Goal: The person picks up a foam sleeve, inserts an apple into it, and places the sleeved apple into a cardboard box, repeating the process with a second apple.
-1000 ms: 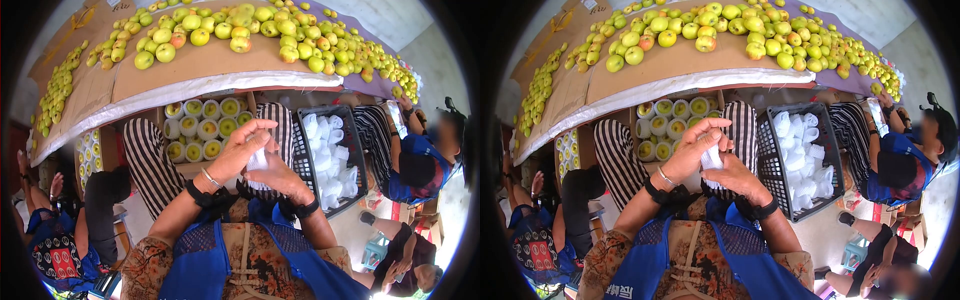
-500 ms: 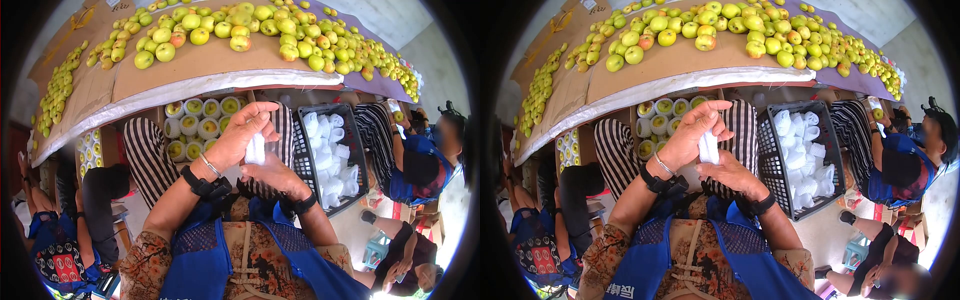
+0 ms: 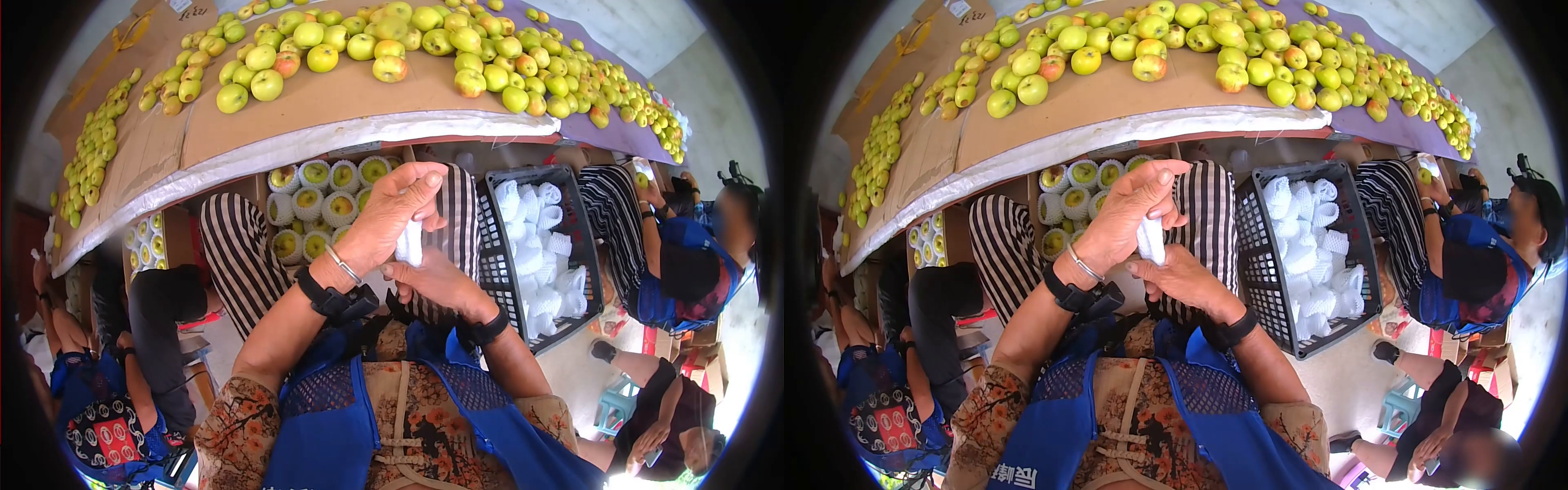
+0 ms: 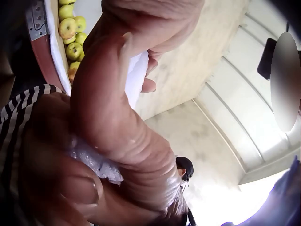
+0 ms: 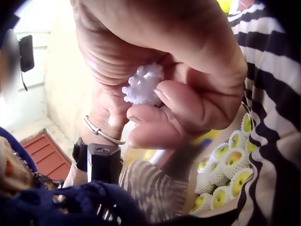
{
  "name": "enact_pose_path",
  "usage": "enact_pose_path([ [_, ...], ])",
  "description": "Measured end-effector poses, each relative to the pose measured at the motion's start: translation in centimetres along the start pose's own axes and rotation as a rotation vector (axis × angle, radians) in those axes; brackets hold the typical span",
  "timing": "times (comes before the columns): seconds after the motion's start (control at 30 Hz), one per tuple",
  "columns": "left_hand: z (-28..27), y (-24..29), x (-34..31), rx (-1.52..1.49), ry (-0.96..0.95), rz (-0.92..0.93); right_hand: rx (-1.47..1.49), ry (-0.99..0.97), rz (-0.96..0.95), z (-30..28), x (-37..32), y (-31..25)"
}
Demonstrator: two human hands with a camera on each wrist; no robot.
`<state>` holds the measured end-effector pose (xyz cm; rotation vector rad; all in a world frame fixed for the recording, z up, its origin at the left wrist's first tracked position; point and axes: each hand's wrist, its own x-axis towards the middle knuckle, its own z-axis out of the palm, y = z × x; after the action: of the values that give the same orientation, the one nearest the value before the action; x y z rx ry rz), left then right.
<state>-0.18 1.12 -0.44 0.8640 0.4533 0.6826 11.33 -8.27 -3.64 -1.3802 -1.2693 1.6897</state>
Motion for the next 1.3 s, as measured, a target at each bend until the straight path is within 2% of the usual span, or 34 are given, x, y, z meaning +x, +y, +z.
enact_pose_path([
  [0.17,0.6,1.6,-0.9,0.185,0.103,0.045,-0.16,0.058,-0.099,1.0,0.5,0.4],
  [0.27,-2.1,1.5,-0.9,-0.034,0.072,0.025,-0.233,0.071,-0.147,1.7,-0.2,0.1],
  [0.33,-1.9,2.2,-1.4,-0.115,0.083,0.017,-0.315,0.1,-0.191,2.0,-0.9,-1.0],
  [0.37,-1.8,2.3,-1.5,-0.141,0.069,0.029,-0.458,0.139,-0.17,1.9,-1.2,-1.8],
  [0.4,-1.6,2.6,-1.6,-0.167,0.055,0.042,-0.552,0.198,-0.231,1.8,-1.2,-1.8],
  [0.47,-0.9,3.2,-1.7,-0.115,0.035,0.073,-0.742,0.316,-0.354,1.5,-1.0,-1.7],
  [0.57,0.7,4.6,-2.3,0.002,0.053,0.121,-0.82,0.407,-0.375,1.6,0.2,-2.0],
  [0.67,1.9,5.7,-3.4,0.147,0.085,0.194,-0.859,0.456,-0.359,1.8,2.4,-1.3],
  [0.7,2.1,6.1,-3.8,0.177,0.111,0.208,-0.91,0.484,-0.431,2.0,3.0,-1.4],
  [0.8,0.9,7.1,-4.7,0.243,0.18,0.303,-0.912,0.454,-0.476,3.0,3.0,-2.5],
  [0.83,-0.8,7.1,-4.6,0.131,0.159,0.339,-0.925,0.483,-0.568,3.5,3.0,-2.4],
  [0.97,-4.1,7.7,-4.6,-0.228,0.118,0.209,-0.965,0.375,-0.609,4.3,1.4,-4.0],
  [1.07,-2.3,7.3,-5.3,-0.078,0.017,0.293,-0.91,0.45,-0.665,4.1,2.6,-2.4],
  [1.2,2.0,7.0,-7.4,0.244,0.045,0.248,-0.913,0.383,-0.613,4.0,4.2,-1.4],
  [1.27,2.8,6.0,-8.2,0.523,-0.012,0.328,-0.868,0.323,-0.589,4.2,4.3,-2.0],
  [1.3,3.3,5.3,-8.6,0.66,-0.043,0.366,-0.516,0.255,-0.849,4.0,4.6,-1.5],
])
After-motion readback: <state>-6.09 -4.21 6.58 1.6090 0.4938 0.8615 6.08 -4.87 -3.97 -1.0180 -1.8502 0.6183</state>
